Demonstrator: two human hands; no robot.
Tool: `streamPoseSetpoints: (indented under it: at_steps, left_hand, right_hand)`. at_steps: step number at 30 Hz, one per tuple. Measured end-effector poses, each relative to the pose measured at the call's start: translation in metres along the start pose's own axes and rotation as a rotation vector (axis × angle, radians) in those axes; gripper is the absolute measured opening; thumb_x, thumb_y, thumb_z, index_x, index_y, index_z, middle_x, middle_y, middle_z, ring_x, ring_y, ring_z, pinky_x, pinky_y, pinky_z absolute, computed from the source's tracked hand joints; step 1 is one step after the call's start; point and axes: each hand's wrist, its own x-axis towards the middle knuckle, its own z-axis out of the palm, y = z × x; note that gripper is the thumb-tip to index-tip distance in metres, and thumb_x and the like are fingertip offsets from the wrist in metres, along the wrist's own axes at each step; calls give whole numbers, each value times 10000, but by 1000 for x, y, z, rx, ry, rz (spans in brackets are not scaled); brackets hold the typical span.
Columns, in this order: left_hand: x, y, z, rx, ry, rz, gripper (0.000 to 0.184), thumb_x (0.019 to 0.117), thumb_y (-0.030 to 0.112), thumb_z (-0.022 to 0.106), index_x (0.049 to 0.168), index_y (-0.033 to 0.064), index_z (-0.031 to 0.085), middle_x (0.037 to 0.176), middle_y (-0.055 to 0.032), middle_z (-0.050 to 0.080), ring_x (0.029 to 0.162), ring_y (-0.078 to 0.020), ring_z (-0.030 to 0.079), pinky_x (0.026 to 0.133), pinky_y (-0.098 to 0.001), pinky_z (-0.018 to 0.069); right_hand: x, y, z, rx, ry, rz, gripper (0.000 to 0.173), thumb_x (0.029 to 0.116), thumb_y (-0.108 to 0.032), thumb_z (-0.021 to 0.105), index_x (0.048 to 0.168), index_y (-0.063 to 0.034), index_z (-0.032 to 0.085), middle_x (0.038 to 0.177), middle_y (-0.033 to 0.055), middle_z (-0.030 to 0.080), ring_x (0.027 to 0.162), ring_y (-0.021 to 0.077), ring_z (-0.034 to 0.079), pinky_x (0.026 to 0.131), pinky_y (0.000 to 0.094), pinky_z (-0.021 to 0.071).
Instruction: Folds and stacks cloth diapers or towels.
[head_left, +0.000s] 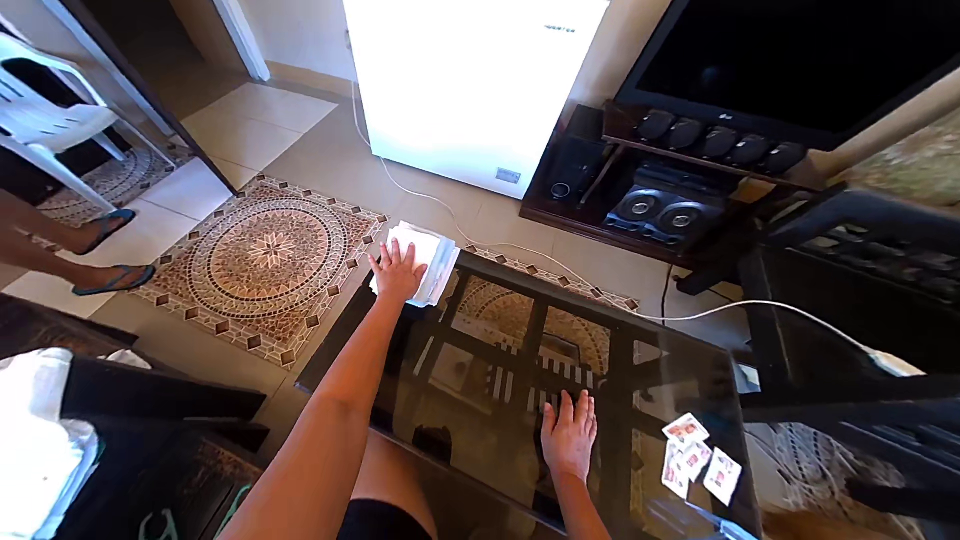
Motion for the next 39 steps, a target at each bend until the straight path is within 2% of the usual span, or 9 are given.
streamPoseSetpoints:
  at_steps: [4, 9, 13, 16, 21, 24, 27, 33, 39]
  left_hand:
    - [-24, -3, -26, -77, 57, 50, 604, 1086, 512, 390, 1572, 155, 429, 1715, -160, 139, 1588, -393, 26, 1187, -731, -54]
    - [-155, -67, -33, -380, 358, -11, 484, 1078, 359, 496, 1461, 70, 562, 1663, -272, 222, 1562, -470, 96, 1198, -736, 33]
    - [-319, -149, -42, -518, 372, -218, 387, 1064, 198, 529, 1344, -54, 619, 1472, -280, 526, 1388, -401, 509, 1161, -513, 403]
    - [-432, -185, -66, -371, 479, -227, 306, 1040, 138, 528, 1141, -71, 728, 1196, -242, 715, 1161, -383, 685, 1039, -520, 518]
    - [-543, -260, -112, 19, 630, -366, 355, 1048, 192, 500, 1105, -75, 727, 1145, -297, 705, 1132, -503, 656, 994, -648, 484]
    - [-564, -312, -110, 24, 422, -478, 266, 1046, 72, 528, 1181, -71, 707, 1265, -302, 661, 1272, -513, 570, 1104, -671, 376]
    - [-552, -330, -130, -9, 522, -469, 245, 1024, 56, 563, 1152, -95, 709, 1241, -318, 664, 1262, -519, 575, 1098, -677, 388]
    - [-490, -390, -211, -103, 578, -726, 428, 1076, 175, 510, 1409, -92, 533, 1432, -374, 503, 1385, -555, 431, 1135, -711, 302]
    - [-454, -485, -205, -177, 51, -805, 380, 1053, 179, 590, 1258, -141, 606, 1279, -409, 579, 1270, -563, 522, 1078, -716, 335]
  right_hand:
    - [3, -3, 1, -27, -49, 21, 527, 1062, -280, 480, 1455, 70, 507, 1594, 337, 331, 1491, 497, 324, 1220, 617, 203]
    - [4, -7, -7, -11, -62, 12, 525, 1075, -260, 475, 1483, 70, 467, 1578, 337, 360, 1481, 492, 346, 1208, 645, 211]
    - [-4, -4, -13, 53, -45, -20, 502, 1068, -210, 492, 1466, 94, 472, 1559, 369, 361, 1463, 533, 347, 1211, 641, 227]
    - [-5, 3, -11, 91, -25, -62, 489, 1068, -206, 479, 1437, 115, 494, 1527, 378, 403, 1439, 544, 379, 1208, 627, 249]
    - [-7, 5, -10, 73, -47, -57, 474, 1060, -192, 499, 1433, 101, 507, 1510, 351, 446, 1440, 510, 398, 1220, 584, 251]
    - [-5, 8, -11, 87, -50, -57, 462, 1058, -183, 504, 1419, 104, 522, 1505, 349, 455, 1444, 503, 398, 1224, 574, 245]
    - [-6, 10, -9, 96, -49, -71, 439, 1057, -169, 501, 1390, 113, 547, 1498, 352, 462, 1439, 509, 403, 1219, 584, 248]
    - [-5, 6, -12, 84, -41, -50, 406, 1053, -141, 507, 1361, 114, 575, 1501, 348, 461, 1449, 501, 393, 1225, 575, 240]
    - [-6, 5, -10, 73, -27, -45, 390, 1054, -134, 504, 1346, 110, 591, 1499, 348, 463, 1439, 500, 408, 1220, 580, 248]
